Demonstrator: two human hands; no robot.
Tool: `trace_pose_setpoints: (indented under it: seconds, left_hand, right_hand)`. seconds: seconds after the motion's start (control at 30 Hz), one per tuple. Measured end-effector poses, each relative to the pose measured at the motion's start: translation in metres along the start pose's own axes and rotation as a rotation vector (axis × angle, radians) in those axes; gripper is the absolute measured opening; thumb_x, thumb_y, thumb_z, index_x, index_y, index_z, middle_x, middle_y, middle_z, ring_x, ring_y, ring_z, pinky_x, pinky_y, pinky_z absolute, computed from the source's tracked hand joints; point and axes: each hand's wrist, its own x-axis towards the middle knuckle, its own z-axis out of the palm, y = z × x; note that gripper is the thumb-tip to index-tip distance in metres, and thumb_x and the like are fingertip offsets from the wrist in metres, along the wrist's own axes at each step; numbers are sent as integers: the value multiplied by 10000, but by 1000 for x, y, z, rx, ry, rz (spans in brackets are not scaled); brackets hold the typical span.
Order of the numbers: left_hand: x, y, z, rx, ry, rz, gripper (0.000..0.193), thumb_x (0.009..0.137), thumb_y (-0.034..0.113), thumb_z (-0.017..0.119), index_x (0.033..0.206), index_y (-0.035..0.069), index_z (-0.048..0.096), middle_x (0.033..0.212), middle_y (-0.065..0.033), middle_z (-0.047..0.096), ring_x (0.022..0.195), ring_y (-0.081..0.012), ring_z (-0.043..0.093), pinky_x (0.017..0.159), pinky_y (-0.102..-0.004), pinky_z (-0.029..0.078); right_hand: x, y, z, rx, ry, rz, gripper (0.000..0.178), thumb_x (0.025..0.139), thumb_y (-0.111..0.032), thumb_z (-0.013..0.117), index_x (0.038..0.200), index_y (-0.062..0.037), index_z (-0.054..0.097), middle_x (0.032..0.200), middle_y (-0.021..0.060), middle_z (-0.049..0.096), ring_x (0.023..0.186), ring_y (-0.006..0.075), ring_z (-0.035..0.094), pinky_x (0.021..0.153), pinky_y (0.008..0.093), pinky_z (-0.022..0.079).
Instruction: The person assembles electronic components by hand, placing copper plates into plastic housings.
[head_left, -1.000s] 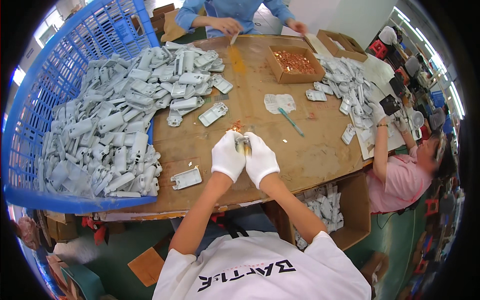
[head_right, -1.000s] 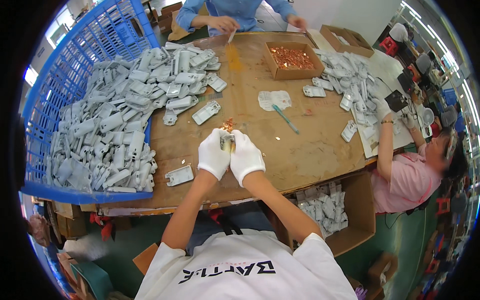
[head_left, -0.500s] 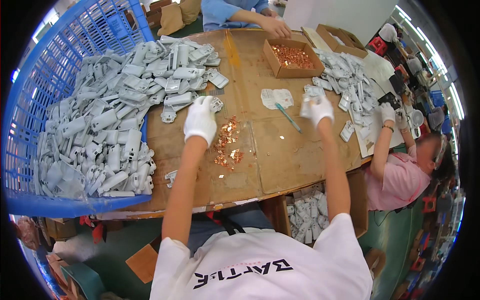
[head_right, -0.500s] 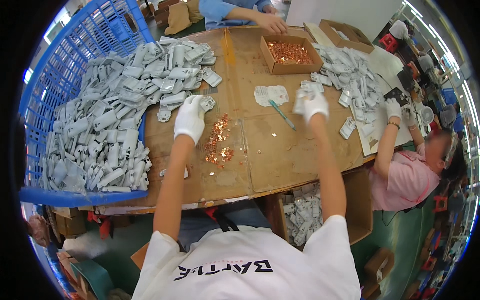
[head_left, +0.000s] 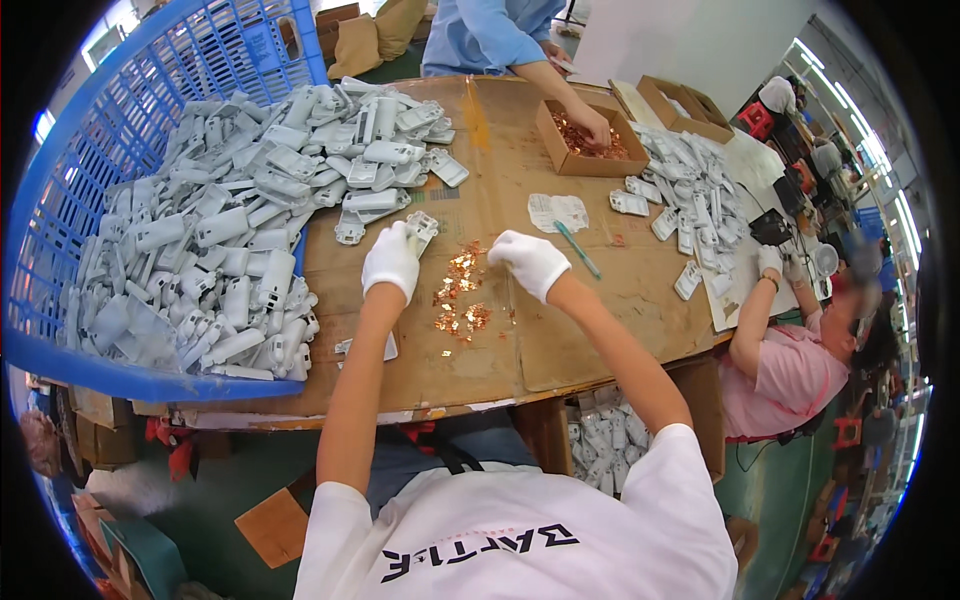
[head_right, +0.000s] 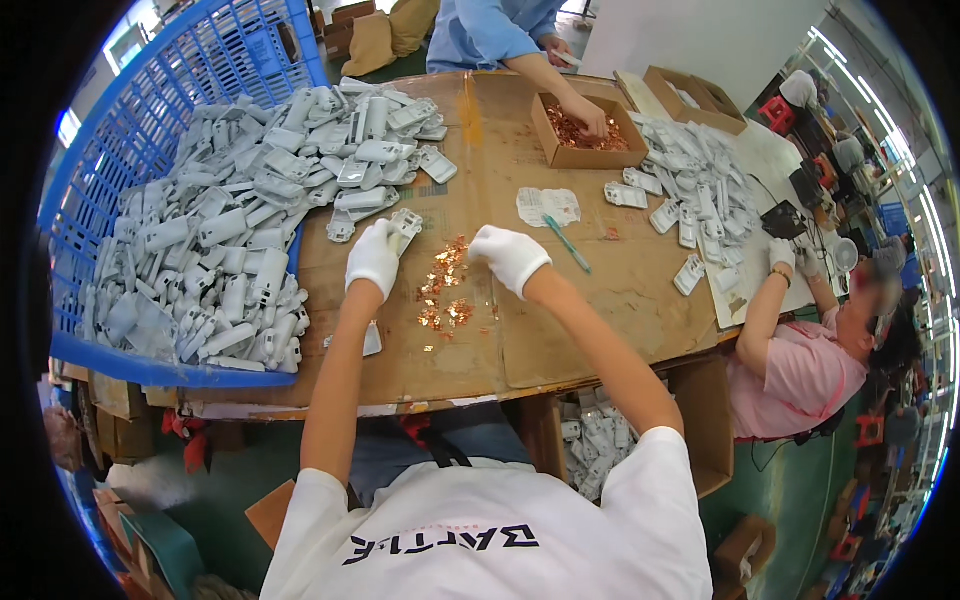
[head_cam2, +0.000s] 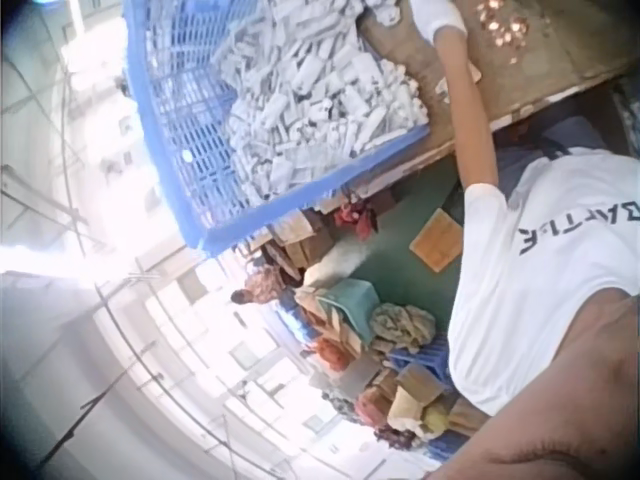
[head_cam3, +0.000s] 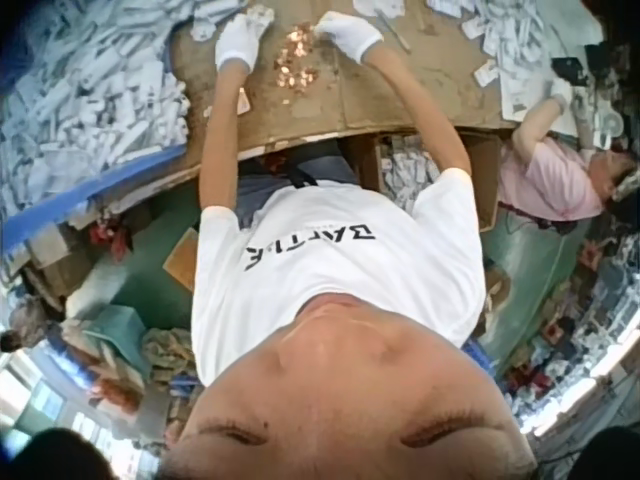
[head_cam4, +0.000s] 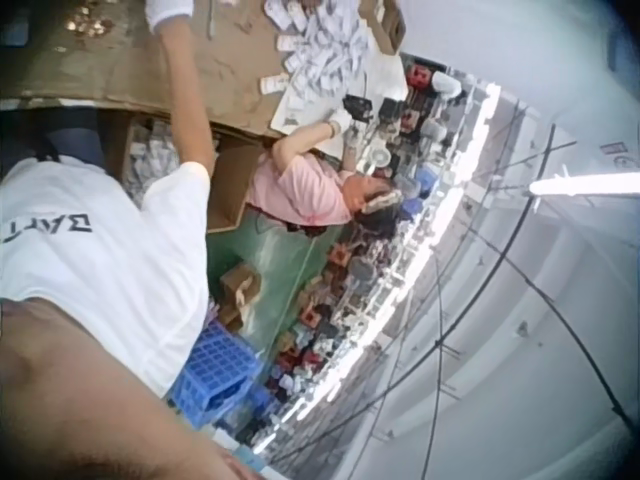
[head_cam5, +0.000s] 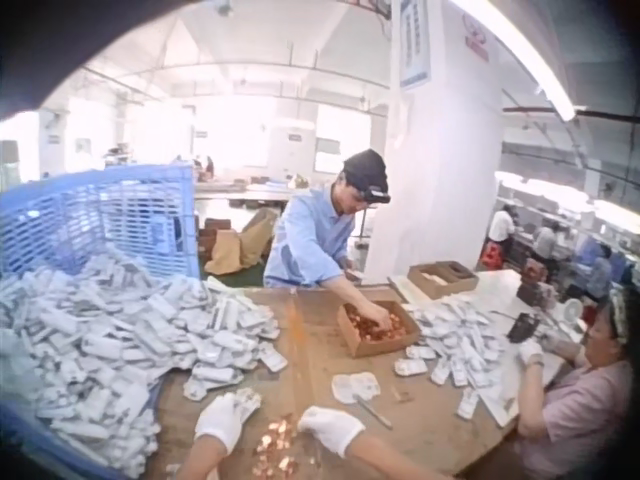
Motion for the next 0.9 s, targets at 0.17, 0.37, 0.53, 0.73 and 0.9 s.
trace_pose_setpoints:
  seconds: [0.17,0.37,0.53,0.73,0.9]
  left_hand:
    - [-49,-22,-20,-816,-25,-219,426,932,28,478,1335,148,413,997,-122,628,685,-195,634,569,-330,533]
    - [-145,-28,-31,-1362,-199,-118,669,807,62,603,1433,86,370,1180,-111,573,1006,-202,592,781,-368,564]
    - [-212,-37,-40,-1391,-377,-176,370,922,117,545,1278,36,489,947,-85,599,762,-159,637,640,-298,566]
    - [-274,-58,-7,-1592,-386,-346,227,982,268,509,1024,54,574,791,-79,606,626,-184,652,499,-328,561]
    - [-285,-59,-4,-1710,-240,-279,353,919,61,528,1270,65,492,1034,-92,627,865,-203,653,708,-348,583]
  right_hand:
    - [13,-5,11,-204,-154,-454,243,799,-45,574,1000,-161,645,1049,27,597,977,250,591,814,358,520]
    - [19,1,13,-164,-131,-495,211,789,-61,573,974,-122,654,924,103,609,900,296,609,766,400,516]
    - [14,11,13,-352,-203,-330,185,812,-83,588,966,-126,681,887,117,636,852,330,633,742,422,518]
    - [31,-3,22,-506,-262,-202,154,812,-102,602,927,-96,704,927,154,666,884,368,634,789,439,512]
    - [18,-1,25,-392,-125,-120,148,795,-125,658,920,-67,709,918,155,671,878,355,636,791,414,506]
